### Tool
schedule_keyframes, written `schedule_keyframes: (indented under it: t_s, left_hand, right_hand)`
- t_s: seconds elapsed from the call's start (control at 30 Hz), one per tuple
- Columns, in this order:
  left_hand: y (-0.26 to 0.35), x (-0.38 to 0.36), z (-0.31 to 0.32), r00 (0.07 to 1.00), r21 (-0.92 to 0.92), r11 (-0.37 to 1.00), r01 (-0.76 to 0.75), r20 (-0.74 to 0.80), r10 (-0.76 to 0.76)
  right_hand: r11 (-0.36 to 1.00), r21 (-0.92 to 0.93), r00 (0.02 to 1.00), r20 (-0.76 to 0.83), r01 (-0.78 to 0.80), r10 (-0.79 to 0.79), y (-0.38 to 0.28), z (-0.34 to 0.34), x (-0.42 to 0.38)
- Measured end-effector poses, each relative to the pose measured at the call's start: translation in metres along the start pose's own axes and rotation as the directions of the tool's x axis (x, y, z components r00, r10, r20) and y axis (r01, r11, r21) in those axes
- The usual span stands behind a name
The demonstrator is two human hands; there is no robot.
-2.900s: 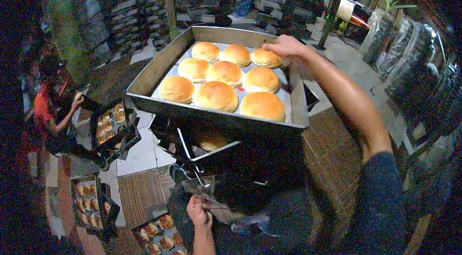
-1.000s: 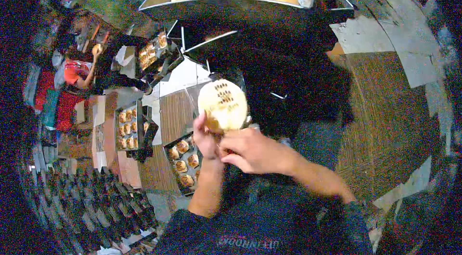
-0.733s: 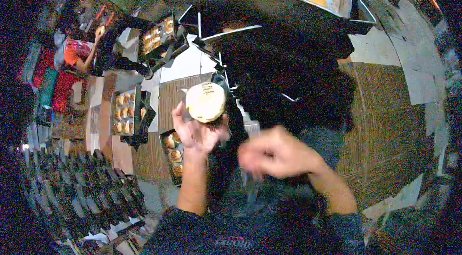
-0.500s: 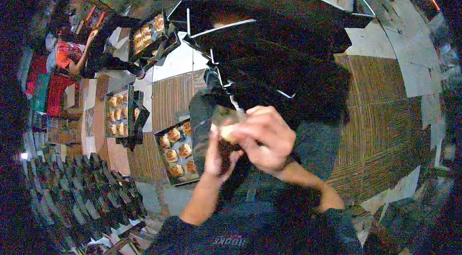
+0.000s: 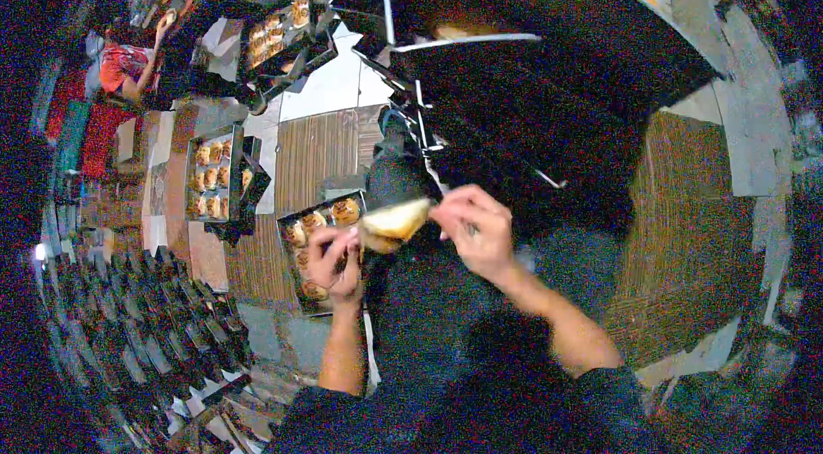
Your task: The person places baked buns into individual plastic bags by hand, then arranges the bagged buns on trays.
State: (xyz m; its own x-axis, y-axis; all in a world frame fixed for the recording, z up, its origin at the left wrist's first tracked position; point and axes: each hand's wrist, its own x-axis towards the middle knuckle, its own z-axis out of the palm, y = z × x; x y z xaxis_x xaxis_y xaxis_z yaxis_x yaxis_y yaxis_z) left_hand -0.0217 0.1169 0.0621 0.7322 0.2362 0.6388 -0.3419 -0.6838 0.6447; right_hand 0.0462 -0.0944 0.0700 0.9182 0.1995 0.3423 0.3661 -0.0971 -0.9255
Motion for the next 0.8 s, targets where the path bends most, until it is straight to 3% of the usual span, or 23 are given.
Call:
schedule_keyframes:
  t_s: [0.07, 0.13, 0.2, 0.27, 0.33, 0.37, 0.4, 0.47, 0.53, 0.57, 0.6, 0.67, 0.7, 0.73, 0.77, 0.8]
  left_hand:
    - [-0.008, -0.016, 0.000, 0.999, -0.097, 0.995, 0.022, -0.047, -0.027]
    - [-0.003, -0.019, 0.002, 0.994, -0.090, 0.994, 0.069, -0.079, -0.077]
    - [-0.003, -0.015, 0.012, 0.995, -0.082, 0.993, 0.081, -0.052, -0.085]
    - [-0.001, 0.001, 0.031, 0.998, -0.019, 0.998, 0.063, -0.020, -0.064]
    - [-0.014, 0.014, 0.045, 0.975, 0.000, 0.987, 0.159, -0.155, -0.157]
    - [-0.015, 0.019, 0.032, 0.868, -0.082, 0.881, 0.466, -0.154, -0.473]
    - [-0.013, 0.014, 0.024, 0.868, -0.194, 0.862, 0.469, -0.080, -0.490]
    - [0.010, -0.003, -0.003, 0.756, -0.190, 0.735, 0.651, 0.070, -0.651]
    - [0.017, -0.043, -0.021, 0.681, -0.213, 0.650, 0.730, 0.135, -0.720]
    - [0.022, -0.059, -0.029, 0.699, -0.070, 0.697, 0.713, 0.147, -0.700]
    - [0.030, -0.072, -0.034, 0.718, 0.070, 0.734, 0.676, 0.164, -0.677]
    - [0.039, -0.085, -0.035, 0.728, 0.118, 0.747, 0.654, 0.171, -0.664]
    - [0.044, -0.084, -0.036, 0.795, 0.074, 0.802, 0.593, 0.106, -0.597]
    - [0.050, -0.082, -0.038, 0.850, 0.039, 0.851, 0.524, 0.026, -0.525]
    - [0.054, -0.070, -0.046, 0.836, 0.118, 0.834, 0.540, 0.040, -0.547]
    - [0.057, -0.055, -0.051, 0.738, 0.031, 0.740, 0.672, 0.057, -0.673]
  right_hand:
    - [0.982, -0.047, 0.983, 0.031, 0.180, -0.179, 0.013, 0.002, -0.008]
    - [0.997, 0.015, 0.997, -0.016, 0.076, -0.075, 0.003, 0.010, -0.009]
    - [0.963, -0.144, 0.967, -0.081, 0.227, -0.241, 0.009, 0.016, 0.003]
    - [0.890, -0.179, 0.896, -0.077, 0.419, -0.437, 0.018, 0.038, 0.028]
    - [0.937, -0.299, 0.952, -0.183, 0.183, -0.244, 0.021, 0.042, 0.045]
    - [0.982, -0.124, 0.933, -0.348, -0.142, 0.091, 0.014, 0.038, 0.051]
    - [0.954, -0.273, 0.929, -0.369, -0.126, 0.017, 0.022, 0.038, 0.040]
    - [0.964, -0.120, 0.922, -0.340, -0.237, 0.184, 0.026, 0.039, -0.002]
    - [0.887, 0.035, 0.854, -0.255, -0.460, 0.453, 0.016, 0.042, -0.048]
    - [0.936, -0.006, 0.895, -0.293, -0.353, 0.336, 0.059, 0.050, -0.092]
    - [0.802, 0.130, 0.774, -0.212, -0.583, 0.597, 0.040, 0.049, -0.102]
    - [0.769, -0.299, 0.786, 0.085, -0.566, 0.612, 0.051, 0.021, -0.116]
    - [0.769, -0.301, 0.789, 0.075, -0.565, 0.609, 0.041, 0.015, -0.104]
    - [0.810, -0.343, 0.867, -0.026, -0.476, 0.498, 0.027, 0.005, -0.086]
    - [0.839, -0.389, 0.923, -0.112, -0.381, 0.368, 0.006, -0.004, -0.064]
    - [0.815, -0.360, 0.886, -0.082, -0.453, 0.456, -0.020, -0.011, -0.043]
